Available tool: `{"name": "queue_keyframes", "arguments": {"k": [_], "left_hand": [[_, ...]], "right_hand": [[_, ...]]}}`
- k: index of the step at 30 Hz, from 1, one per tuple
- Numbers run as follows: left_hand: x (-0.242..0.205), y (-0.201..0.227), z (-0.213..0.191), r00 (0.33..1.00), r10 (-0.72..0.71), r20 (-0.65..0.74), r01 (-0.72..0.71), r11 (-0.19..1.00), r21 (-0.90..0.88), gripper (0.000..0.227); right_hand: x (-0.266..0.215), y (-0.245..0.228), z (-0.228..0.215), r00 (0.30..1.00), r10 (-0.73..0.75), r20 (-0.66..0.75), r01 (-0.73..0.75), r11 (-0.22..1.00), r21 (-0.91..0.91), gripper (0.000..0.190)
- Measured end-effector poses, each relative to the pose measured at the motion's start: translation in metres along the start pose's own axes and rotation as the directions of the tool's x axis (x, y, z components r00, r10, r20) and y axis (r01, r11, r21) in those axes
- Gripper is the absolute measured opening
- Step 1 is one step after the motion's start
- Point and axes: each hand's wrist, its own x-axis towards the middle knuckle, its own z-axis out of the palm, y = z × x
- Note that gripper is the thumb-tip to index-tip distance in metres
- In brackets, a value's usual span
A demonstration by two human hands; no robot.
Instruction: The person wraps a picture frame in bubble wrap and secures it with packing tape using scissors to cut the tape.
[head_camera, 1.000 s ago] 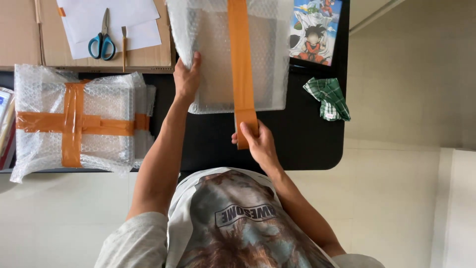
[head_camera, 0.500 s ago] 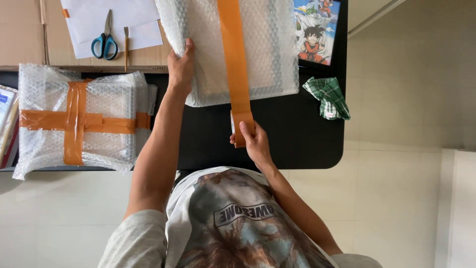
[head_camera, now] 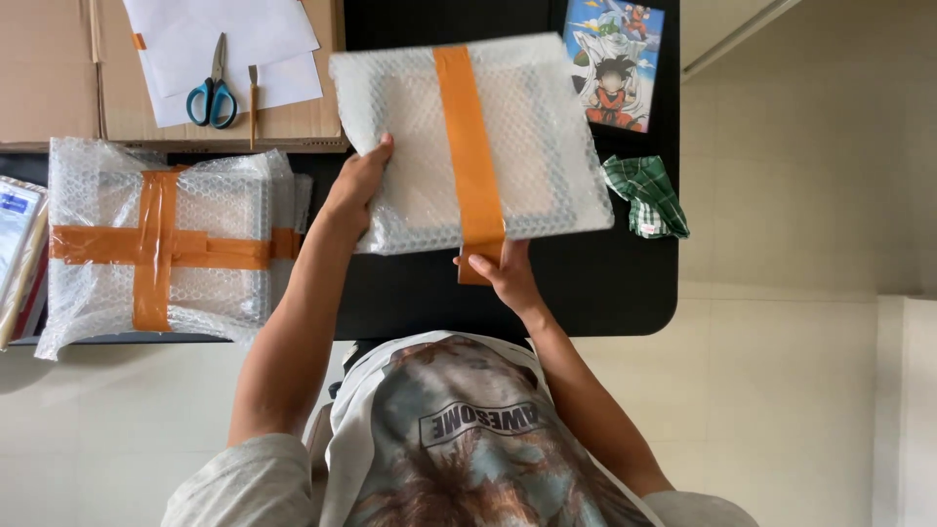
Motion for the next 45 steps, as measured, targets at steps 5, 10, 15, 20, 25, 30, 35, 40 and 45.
{"name": "queue_keyframes", "arguments": {"k": [5,10,15,20,25,30,35,40,45], "left_hand": [[-0.003,-0.023,-0.008,0.966,-0.258,0.026,0.258,0.966,-0.006,0.077],[0.079,-0.103,-0.034,0.906,-0.423,0.018,0.423,0.906,-0.015,0.087],[0.162,-0.134,-0.059,0.918,-0.305,0.255,0.332,0.941,-0.07,0.087],[0.048,-0.041,-0.056,0.886,-0.214,0.412,0.286,0.95,-0.122,0.097],[0.007,-0.02,-0.074,0.969,0.236,-0.08,-0.211,0.948,0.239,0.09],[-0.046,0.016,-0.028,0.234,0.925,0.3,-0.643,-0.085,0.762,0.042],[0.004,0.023,-0.009,0.139,0.873,0.468,-0.545,-0.327,0.772,0.043],[0.024,0.026,-0.003,0.102,0.909,0.405,-0.492,-0.308,0.814,0.046],[0.042,0.043,-0.001,0.075,0.921,0.382,-0.527,-0.288,0.8,0.042]], "right_hand": [[-0.005,0.001,-0.016,0.984,0.165,0.07,-0.169,0.984,0.054,0.066],[0.004,-0.045,0.0,0.871,0.491,-0.001,-0.482,0.856,0.188,0.073],[0.023,-0.061,0.008,0.71,0.703,-0.048,-0.681,0.701,0.212,0.078],[0.057,-0.08,0.019,0.679,0.733,-0.048,-0.708,0.67,0.223,0.078],[0.09,-0.126,0.03,0.636,0.768,-0.081,-0.735,0.634,0.241,0.087],[0.121,-0.151,0.034,0.654,0.754,0.068,-0.711,0.58,0.398,0.039],[0.116,-0.154,0.039,0.839,0.537,0.089,-0.515,0.73,0.449,0.062],[0.09,-0.122,0.044,0.994,0.097,0.056,-0.1,0.993,0.065,0.055],[0.062,-0.021,0.027,0.931,0.254,-0.263,-0.307,0.933,-0.185,0.042]]}}
